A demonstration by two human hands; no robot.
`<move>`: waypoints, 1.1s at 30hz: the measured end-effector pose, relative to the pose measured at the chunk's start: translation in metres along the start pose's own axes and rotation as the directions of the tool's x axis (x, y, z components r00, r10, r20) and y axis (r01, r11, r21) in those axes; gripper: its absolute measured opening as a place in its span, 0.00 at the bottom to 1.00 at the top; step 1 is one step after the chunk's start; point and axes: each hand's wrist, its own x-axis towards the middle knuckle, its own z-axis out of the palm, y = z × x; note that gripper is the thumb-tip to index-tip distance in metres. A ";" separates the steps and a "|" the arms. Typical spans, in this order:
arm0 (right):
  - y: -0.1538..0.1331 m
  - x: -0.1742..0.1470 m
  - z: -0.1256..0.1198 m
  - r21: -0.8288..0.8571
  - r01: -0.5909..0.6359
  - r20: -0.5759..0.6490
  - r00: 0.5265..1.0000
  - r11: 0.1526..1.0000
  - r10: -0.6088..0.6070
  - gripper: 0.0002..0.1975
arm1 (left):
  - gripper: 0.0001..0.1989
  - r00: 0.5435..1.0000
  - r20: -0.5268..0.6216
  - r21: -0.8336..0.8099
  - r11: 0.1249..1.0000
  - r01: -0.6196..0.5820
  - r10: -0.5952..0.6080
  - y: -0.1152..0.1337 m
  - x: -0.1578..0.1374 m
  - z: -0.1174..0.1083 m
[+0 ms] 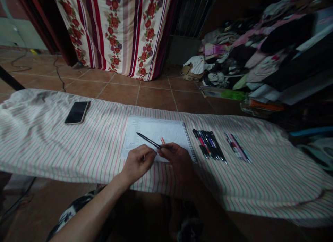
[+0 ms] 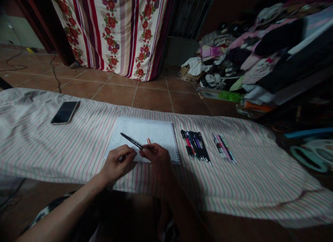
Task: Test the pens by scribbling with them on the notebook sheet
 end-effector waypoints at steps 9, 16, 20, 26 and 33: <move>0.005 0.004 -0.003 -0.112 0.056 0.015 0.998 0.992 -0.055 0.13 | 0.12 0.987 0.015 0.423 0.893 -0.153 0.162 -0.003 -0.004 0.007; 0.006 0.003 -0.001 -0.120 0.006 0.025 1.000 0.993 -0.003 0.13 | 0.15 0.936 0.112 0.578 0.745 -0.334 0.333 -0.007 0.005 -0.003; 0.006 0.001 -0.002 -0.123 0.007 0.080 0.997 0.992 0.002 0.13 | 0.13 0.928 0.170 0.531 0.762 -0.369 0.331 -0.012 0.007 -0.004; 0.005 -0.001 -0.006 -0.121 -0.061 0.166 0.983 0.991 0.081 0.15 | 0.13 0.930 0.256 0.487 0.796 -0.360 0.264 -0.012 0.005 -0.007; -0.002 -0.005 -0.013 -0.112 -0.184 0.229 0.951 0.977 0.205 0.21 | 0.13 0.877 0.315 0.503 0.720 -0.479 0.363 -0.011 0.001 -0.008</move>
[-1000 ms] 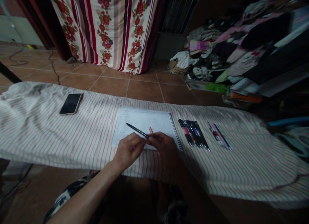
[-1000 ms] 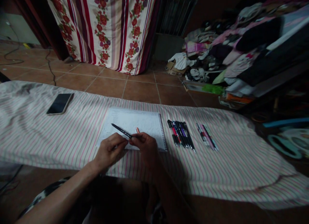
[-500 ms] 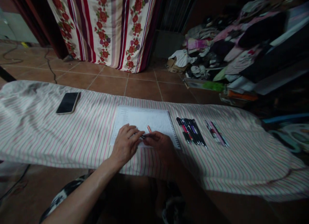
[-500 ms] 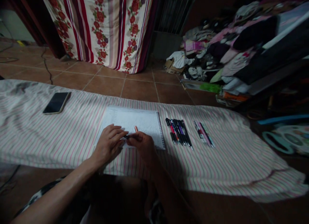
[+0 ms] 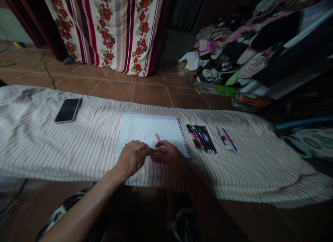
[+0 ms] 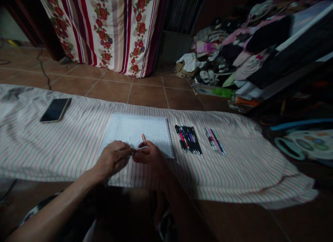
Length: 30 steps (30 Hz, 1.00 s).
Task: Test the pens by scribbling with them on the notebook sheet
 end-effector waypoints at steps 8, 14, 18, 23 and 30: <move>-0.001 0.002 0.000 -0.009 0.027 -0.027 0.999 1.000 -0.028 0.21 | 0.14 0.997 0.041 -0.012 0.998 0.062 -0.061 0.008 0.000 0.001; 0.001 0.003 -0.007 0.029 -0.033 0.017 0.999 0.999 0.033 0.22 | 0.13 0.989 0.068 -0.210 0.968 0.140 -0.129 0.011 -0.001 0.003; 0.000 0.005 -0.005 0.038 -0.056 -0.005 0.998 0.998 0.056 0.22 | 0.11 0.973 0.057 -0.338 0.913 0.228 -0.222 0.012 -0.001 0.004; -0.002 0.005 0.004 0.052 -0.071 -0.049 0.996 0.996 0.074 0.22 | 0.11 0.966 0.036 -0.362 0.898 0.250 -0.255 0.011 -0.001 0.003; -0.010 0.000 0.012 0.045 -0.053 -0.068 0.996 0.998 0.056 0.19 | 0.10 0.960 0.012 -0.375 0.889 0.264 -0.280 0.010 0.000 0.000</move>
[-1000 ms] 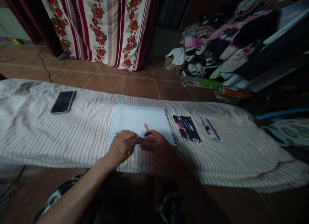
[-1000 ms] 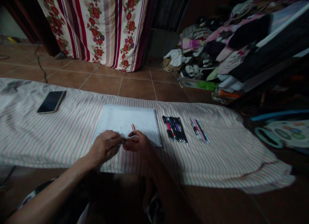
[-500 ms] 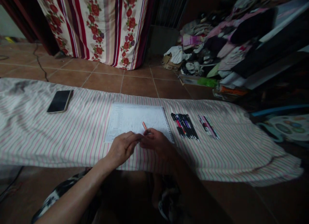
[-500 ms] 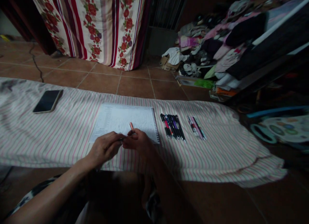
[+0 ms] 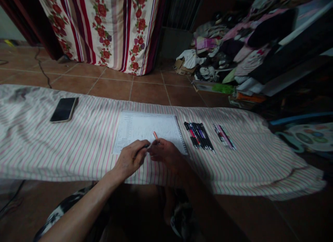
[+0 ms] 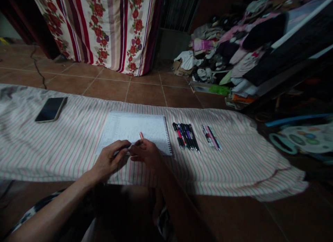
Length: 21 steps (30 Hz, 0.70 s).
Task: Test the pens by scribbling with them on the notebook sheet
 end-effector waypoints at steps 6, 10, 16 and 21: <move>-0.008 0.003 -0.007 -0.136 0.197 -0.162 0.962 0.971 -0.218 0.15 | 0.08 0.962 -0.182 -0.194 0.967 0.167 -0.203 0.005 0.002 -0.001; -0.007 0.021 -0.017 -0.178 0.269 -0.290 0.905 0.947 -0.312 0.12 | 0.10 0.902 -0.216 -0.543 0.814 0.207 -0.374 0.008 0.008 0.003; -0.001 0.046 -0.033 -0.456 0.293 -0.315 0.830 0.840 -0.460 0.10 | 0.11 0.792 -0.257 -0.825 0.552 0.119 -0.554 0.009 0.020 0.002; 0.001 0.042 -0.032 -0.883 0.209 -0.147 0.727 0.420 -0.671 0.08 | 0.11 0.764 -0.267 -0.860 0.503 0.086 -0.588 0.000 0.023 -0.004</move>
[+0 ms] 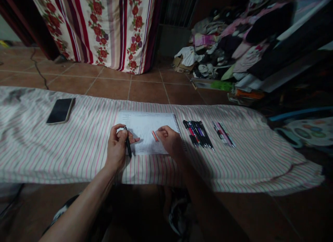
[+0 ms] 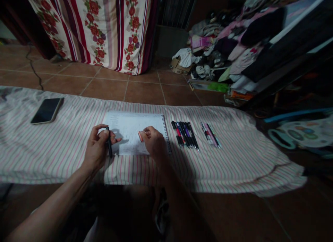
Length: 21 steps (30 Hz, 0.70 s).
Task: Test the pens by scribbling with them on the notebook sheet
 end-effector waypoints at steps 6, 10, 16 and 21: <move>-0.011 -0.011 0.001 -0.383 0.180 0.112 0.983 0.906 -0.148 0.09 | 0.10 0.999 -0.036 -0.010 1.000 -0.029 0.029 0.003 0.007 -0.007; -0.011 -0.013 0.004 -0.429 0.202 0.151 0.977 0.881 -0.150 0.05 | 0.10 0.998 -0.060 -0.027 1.000 -0.004 0.002 0.006 0.009 -0.009; -0.011 -0.008 0.005 -0.234 0.137 0.068 0.990 0.962 -0.125 0.05 | 0.11 0.996 -0.080 -0.050 0.998 0.044 -0.048 0.005 0.011 -0.007; -0.012 -0.002 0.002 0.156 -0.062 0.086 0.995 0.986 0.049 0.06 | 0.10 0.998 -0.030 -0.097 0.993 0.060 -0.063 -0.003 0.010 -0.003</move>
